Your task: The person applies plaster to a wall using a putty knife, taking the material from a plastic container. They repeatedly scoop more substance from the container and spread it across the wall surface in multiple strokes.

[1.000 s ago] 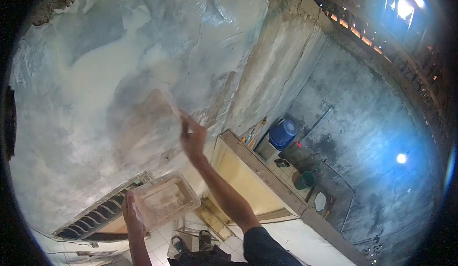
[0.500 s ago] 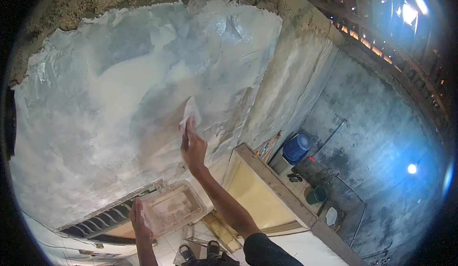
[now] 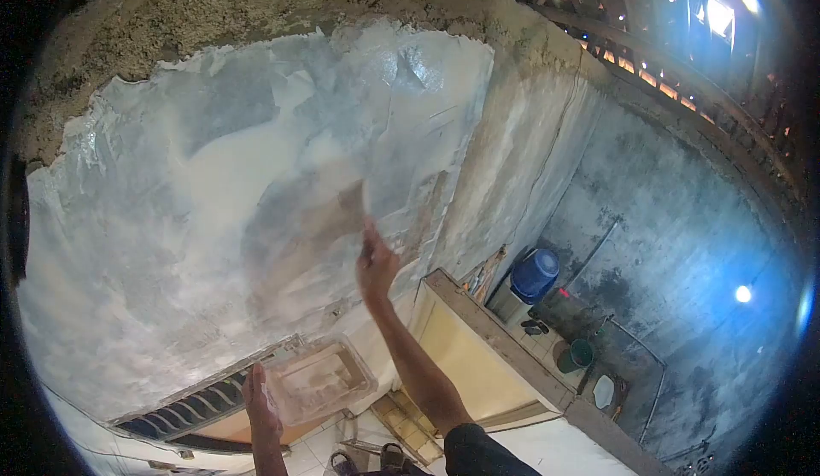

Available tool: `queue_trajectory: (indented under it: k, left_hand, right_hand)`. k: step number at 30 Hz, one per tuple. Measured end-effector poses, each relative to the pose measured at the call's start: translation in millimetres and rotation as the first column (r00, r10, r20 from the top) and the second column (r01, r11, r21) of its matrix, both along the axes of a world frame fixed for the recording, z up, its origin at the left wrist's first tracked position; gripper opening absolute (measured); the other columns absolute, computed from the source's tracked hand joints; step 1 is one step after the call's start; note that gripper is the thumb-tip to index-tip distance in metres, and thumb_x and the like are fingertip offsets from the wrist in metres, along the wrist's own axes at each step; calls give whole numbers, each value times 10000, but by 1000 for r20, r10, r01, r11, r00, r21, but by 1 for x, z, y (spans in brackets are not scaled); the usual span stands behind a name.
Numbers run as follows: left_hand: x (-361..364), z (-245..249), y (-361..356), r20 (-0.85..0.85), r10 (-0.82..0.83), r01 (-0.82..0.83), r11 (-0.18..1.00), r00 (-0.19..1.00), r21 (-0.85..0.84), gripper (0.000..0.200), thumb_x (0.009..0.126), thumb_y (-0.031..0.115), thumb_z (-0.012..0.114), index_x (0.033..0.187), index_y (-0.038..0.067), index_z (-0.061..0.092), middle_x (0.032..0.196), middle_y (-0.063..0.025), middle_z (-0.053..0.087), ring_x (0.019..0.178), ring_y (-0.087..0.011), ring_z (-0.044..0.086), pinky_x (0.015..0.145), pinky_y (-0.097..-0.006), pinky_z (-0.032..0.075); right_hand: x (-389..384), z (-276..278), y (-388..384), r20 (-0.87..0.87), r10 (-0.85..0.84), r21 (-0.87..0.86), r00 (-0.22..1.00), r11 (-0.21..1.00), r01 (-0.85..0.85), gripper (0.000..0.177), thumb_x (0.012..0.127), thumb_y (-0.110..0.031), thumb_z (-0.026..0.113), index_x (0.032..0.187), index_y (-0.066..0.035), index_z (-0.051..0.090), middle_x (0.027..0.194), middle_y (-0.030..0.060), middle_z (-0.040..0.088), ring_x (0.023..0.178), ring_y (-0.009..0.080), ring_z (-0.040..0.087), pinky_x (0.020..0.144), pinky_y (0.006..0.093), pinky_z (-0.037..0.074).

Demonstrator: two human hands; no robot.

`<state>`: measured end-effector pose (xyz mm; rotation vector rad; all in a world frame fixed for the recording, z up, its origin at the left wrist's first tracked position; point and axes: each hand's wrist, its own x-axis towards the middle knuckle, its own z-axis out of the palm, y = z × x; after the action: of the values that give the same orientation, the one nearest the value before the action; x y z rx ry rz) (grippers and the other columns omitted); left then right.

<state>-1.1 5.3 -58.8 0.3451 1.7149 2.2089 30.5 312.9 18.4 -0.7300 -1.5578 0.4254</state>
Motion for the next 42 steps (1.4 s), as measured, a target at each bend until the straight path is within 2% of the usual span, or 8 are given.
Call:
queue_trajectory:
  k: [4,12,17,22,23,26,31,42]
  left_hand:
    - [-4,15,3,171,-90,83,995,981,47,463,941,296,529,1252,-41,467,1173,-83,538,1098,-150,479,974,-277,345]
    - [-15,-1,-16,162,15,-26,998,987,63,447,928,290,548,1242,-16,465,1181,-82,513,1104,-164,473,969,-301,361]
    - [-31,-31,-23,108,42,-45,999,993,25,456,914,305,566,1245,12,456,1197,-75,476,1126,-172,447,963,-330,370]
    - [-20,0,-2,75,-130,125,990,989,71,436,912,282,571,1237,9,473,1157,-69,517,1098,-163,473,961,-328,371]
    - [-19,2,1,69,-134,129,989,989,79,436,912,282,571,1237,9,473,1157,-69,517,1098,-163,473,961,-328,371]
    - [-9,18,2,130,-66,61,997,989,48,424,913,279,569,1226,5,488,1159,-74,529,1097,-169,481,965,-324,368]
    - [-13,12,-4,-11,-150,150,983,989,104,400,922,273,552,1215,4,505,1173,-71,535,1130,-161,470,971,-308,364]
    - [-51,-70,-2,-27,-17,19,996,999,91,377,926,289,540,1180,11,538,1115,-68,555,1083,-157,490,937,-306,376]
  right_hand:
    - [10,-18,-13,-165,255,42,953,967,-251,253,842,-39,555,1081,-41,640,943,168,671,726,243,677,661,304,512]
    - [61,-2,133,-357,-164,-163,920,980,111,294,853,-22,473,1117,0,599,757,78,617,634,138,478,581,281,406]
    - [9,-41,111,6,-162,-96,987,982,162,642,720,77,438,1324,-137,473,801,206,605,609,197,564,569,291,433]
    - [46,-63,69,43,48,-121,998,992,-42,459,784,61,472,1218,-61,556,1009,192,642,820,166,653,685,292,471]
    - [45,-69,100,-283,225,148,932,971,-189,418,775,73,440,1158,-17,580,1023,169,659,816,162,628,711,292,465]
    - [81,-37,145,-354,-165,-108,921,985,135,296,740,6,421,965,17,613,802,121,639,714,169,578,650,302,451]
    - [63,-22,182,-396,-136,-82,908,990,113,239,703,-78,452,862,35,589,628,125,517,594,233,486,586,356,404]
    - [66,-65,142,-420,118,31,900,993,-116,428,764,56,450,1180,62,549,819,89,649,725,146,580,673,294,469]
